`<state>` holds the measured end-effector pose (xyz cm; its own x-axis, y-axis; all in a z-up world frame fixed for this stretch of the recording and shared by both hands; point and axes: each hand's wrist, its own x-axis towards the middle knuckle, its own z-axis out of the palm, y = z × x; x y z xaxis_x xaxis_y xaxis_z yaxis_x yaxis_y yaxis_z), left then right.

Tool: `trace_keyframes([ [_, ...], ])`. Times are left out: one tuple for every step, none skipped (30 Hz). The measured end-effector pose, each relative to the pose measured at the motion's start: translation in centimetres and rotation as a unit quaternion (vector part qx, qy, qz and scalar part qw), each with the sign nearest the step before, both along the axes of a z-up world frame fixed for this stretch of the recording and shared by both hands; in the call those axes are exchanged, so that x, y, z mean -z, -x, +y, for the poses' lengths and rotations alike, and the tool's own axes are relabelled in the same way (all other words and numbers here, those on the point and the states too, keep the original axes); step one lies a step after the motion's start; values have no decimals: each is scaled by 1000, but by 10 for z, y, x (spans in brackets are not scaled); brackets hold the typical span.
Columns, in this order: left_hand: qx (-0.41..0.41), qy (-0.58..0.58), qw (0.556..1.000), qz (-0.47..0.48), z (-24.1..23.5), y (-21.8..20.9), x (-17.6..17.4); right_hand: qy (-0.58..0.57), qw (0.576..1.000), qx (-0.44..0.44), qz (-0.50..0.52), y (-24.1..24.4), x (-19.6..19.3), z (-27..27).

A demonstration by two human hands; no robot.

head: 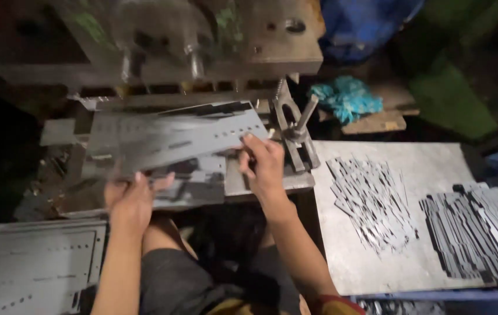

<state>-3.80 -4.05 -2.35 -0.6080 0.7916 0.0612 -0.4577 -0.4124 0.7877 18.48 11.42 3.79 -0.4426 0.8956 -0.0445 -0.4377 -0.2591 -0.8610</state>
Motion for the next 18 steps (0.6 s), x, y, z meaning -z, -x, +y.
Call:
trace_keyframes([
  [13,-51,997,61,21,-2,-5,-74,997,-5,-17,-20,0,-19],
  [27,-107,986,123,46,-2,-12,-153,988,-10,-30,-39,-2,-34],
  [31,-105,987,121,61,-2,-17,-150,988,-7,-33,-55,9,-50],
  [34,-1,992,118,79,-1,-24,-130,991,-44,-3,-70,17,-62],
  [39,102,987,114,97,-1,-32,-109,990,-81,27,-85,25,-75],
  [38,101,988,113,104,2,-27,-111,990,-81,26,-92,36,-80],
  [39,109,985,130,110,4,-21,-69,995,-68,-26,-99,47,-84],
  [41,117,981,147,116,6,-15,-27,995,-53,-80,-105,58,-88],
  [41,116,982,146,115,3,-18,-29,995,-53,-81,-109,66,-86],
  [49,126,979,156,104,1,-18,-29,997,-54,-57,-111,75,-92],
  [58,136,975,165,93,-2,-18,-28,998,-54,-33,-114,85,-97],
  [55,136,976,162,83,-12,-28,-28,997,-57,-35,-110,85,-98],
  [197,154,956,154,73,-23,-38,-30,999,-35,12,-106,85,-98],
  [339,165,915,147,68,-33,-50,-35,997,-9,61,-101,84,-95],
  [339,162,915,149,53,-45,-43,-39,997,-8,62,-100,73,-88],
  [407,130,894,138,35,-56,-36,-13,999,13,29,-97,64,-85],
  [472,99,867,126,17,-66,-29,14,999,34,-3,-94,54,-82],
  [474,100,866,129,9,-68,-29,13,999,36,0,-93,55,-73],
])
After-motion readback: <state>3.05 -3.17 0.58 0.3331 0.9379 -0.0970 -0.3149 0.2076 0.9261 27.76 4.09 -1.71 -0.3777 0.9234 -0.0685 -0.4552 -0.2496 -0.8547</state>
